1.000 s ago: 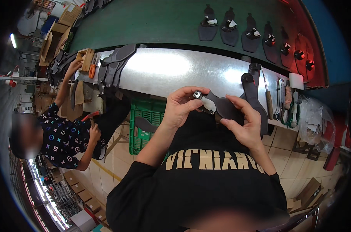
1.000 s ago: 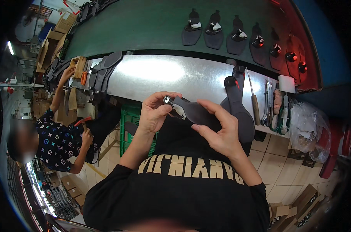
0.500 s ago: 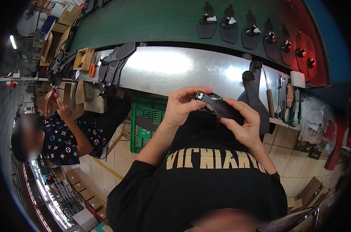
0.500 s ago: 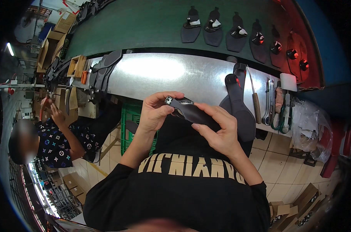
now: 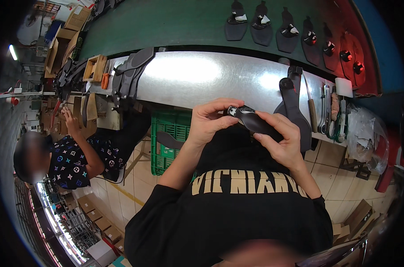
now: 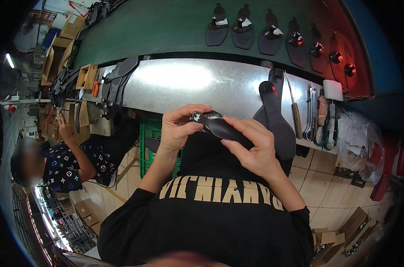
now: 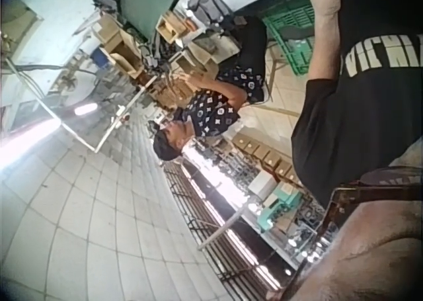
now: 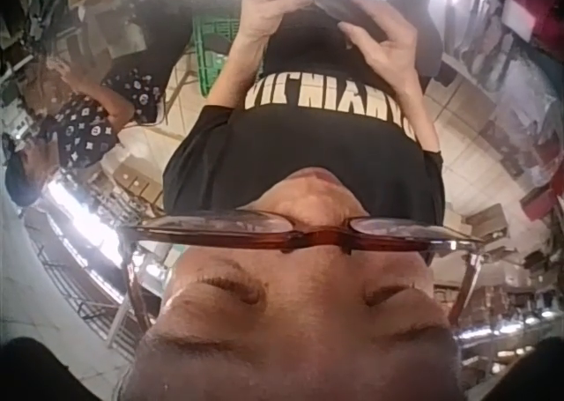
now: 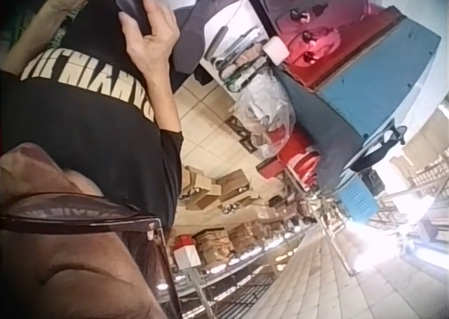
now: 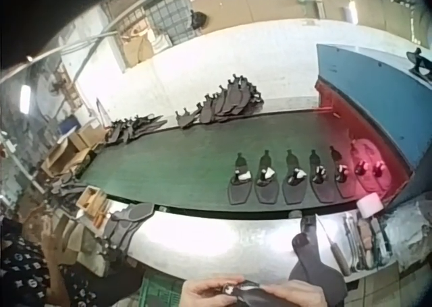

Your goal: Assembling footwear components by applying adhesive and trimming edges on a manufacturing line.

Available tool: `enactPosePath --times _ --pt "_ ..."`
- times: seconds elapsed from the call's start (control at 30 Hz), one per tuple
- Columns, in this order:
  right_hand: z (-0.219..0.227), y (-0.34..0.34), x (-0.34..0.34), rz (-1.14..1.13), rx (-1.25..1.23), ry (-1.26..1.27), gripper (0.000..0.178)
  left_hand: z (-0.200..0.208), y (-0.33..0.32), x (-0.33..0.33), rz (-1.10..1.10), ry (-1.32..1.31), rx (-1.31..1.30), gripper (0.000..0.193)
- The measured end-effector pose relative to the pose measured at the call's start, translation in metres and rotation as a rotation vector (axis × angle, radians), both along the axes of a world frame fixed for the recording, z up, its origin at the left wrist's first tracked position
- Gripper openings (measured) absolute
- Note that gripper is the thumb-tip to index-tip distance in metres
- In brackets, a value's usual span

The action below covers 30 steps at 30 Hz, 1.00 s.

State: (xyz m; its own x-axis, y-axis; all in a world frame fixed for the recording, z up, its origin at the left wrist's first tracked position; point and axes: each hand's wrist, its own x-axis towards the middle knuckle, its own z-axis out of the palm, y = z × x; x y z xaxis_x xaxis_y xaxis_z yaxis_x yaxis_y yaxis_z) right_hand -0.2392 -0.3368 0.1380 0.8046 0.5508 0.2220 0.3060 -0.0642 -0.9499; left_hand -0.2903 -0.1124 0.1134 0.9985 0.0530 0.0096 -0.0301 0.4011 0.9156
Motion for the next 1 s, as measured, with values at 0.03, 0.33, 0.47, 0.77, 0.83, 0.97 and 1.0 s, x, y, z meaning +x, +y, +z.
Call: enactPosePath --times 0.03,0.33,0.47,0.77,0.83,0.97,1.0 --pt "0.001 0.0 0.0 -0.004 -0.001 0.004 0.044 -0.001 0.0 0.0 -0.001 -0.038 0.02 0.035" --pt "0.01 0.001 0.006 0.027 -0.062 -0.153 0.043 -0.003 0.003 -0.001 -0.087 -0.138 0.147 0.039" --pt "0.009 0.001 0.004 0.017 -0.121 -0.219 0.043 -0.007 0.004 0.0 -0.171 -0.152 0.071 0.039" --pt "0.01 0.003 -0.001 0.023 -0.221 -0.314 0.043 -0.003 0.004 -0.001 -0.226 -0.11 0.22 0.04" --pt "0.008 0.002 0.0 0.041 -0.248 -0.307 0.043 -0.005 -0.001 -0.003 -0.189 -0.107 0.225 0.041" --pt "-0.003 0.004 0.002 0.039 -0.159 -0.145 0.042 0.0 -0.011 -0.005 -0.106 0.084 0.146 0.042" --pt "-0.007 0.006 0.001 -0.012 -0.12 -0.109 0.041 -0.002 -0.012 -0.005 -0.114 0.128 0.182 0.042"
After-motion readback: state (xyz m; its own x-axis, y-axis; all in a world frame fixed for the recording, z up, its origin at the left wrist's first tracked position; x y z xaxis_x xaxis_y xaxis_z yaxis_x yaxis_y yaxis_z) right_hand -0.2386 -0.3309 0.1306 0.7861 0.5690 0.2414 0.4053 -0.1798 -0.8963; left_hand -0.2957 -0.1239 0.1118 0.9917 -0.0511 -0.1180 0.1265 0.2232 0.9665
